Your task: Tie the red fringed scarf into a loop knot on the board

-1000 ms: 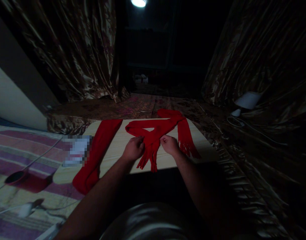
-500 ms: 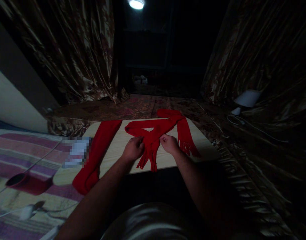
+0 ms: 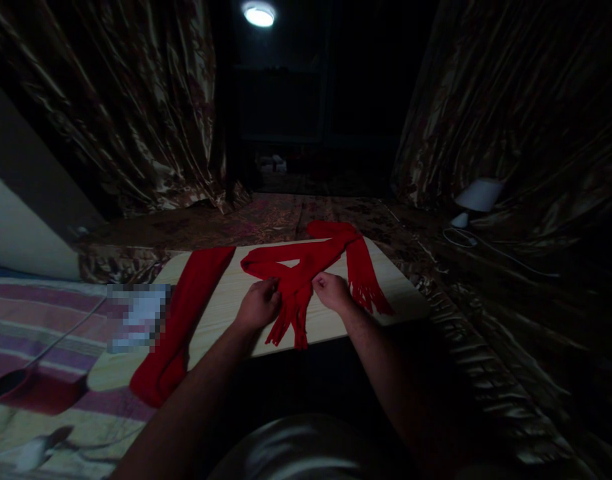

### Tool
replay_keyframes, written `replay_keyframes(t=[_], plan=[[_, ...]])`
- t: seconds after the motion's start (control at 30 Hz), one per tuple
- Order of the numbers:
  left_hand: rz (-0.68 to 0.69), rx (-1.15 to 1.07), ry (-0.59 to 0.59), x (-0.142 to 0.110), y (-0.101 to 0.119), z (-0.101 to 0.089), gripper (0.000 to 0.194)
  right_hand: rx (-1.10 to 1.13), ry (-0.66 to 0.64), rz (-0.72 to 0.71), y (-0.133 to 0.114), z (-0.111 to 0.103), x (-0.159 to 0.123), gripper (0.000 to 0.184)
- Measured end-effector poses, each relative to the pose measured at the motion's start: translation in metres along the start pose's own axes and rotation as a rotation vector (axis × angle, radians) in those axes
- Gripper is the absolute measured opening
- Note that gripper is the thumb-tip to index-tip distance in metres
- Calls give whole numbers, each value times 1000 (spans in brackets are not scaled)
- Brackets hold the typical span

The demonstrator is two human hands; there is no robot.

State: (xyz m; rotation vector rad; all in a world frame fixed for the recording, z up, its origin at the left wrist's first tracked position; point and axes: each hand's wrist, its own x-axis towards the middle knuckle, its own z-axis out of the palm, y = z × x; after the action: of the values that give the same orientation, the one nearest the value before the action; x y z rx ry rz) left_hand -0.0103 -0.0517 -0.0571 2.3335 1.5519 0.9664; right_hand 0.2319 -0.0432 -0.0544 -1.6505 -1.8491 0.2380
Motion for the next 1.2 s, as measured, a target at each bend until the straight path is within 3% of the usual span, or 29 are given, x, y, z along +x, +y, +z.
replay_keyframes(t=[0.4, 0.57, 0.67, 0.77, 0.87, 1.03, 1.2], plan=[[-39, 12, -20, 0, -2, 0, 48, 15, 26, -12, 7, 7, 0, 16], [-16, 16, -13, 0, -4, 1, 49, 175, -7, 17, 10, 5, 4, 12], [-18, 31, -16, 0, -3, 1, 50, 314, -10, 63, 24, -13, 11, 12], [-23, 34, -20, 0, 0, 0, 51, 393, 141, 130, 49, -46, 15, 18], [-35, 26, -21, 0, 1, 0, 51, 333, 278, 175, 79, -82, 10, 19], [-13, 26, -33, 1, -1, 0, 49, 230, 186, 190, 103, -114, -20, 20], [-21, 25, -43, 1, 0, -2, 48, 119, 87, 57, 84, -112, -34, 25]])
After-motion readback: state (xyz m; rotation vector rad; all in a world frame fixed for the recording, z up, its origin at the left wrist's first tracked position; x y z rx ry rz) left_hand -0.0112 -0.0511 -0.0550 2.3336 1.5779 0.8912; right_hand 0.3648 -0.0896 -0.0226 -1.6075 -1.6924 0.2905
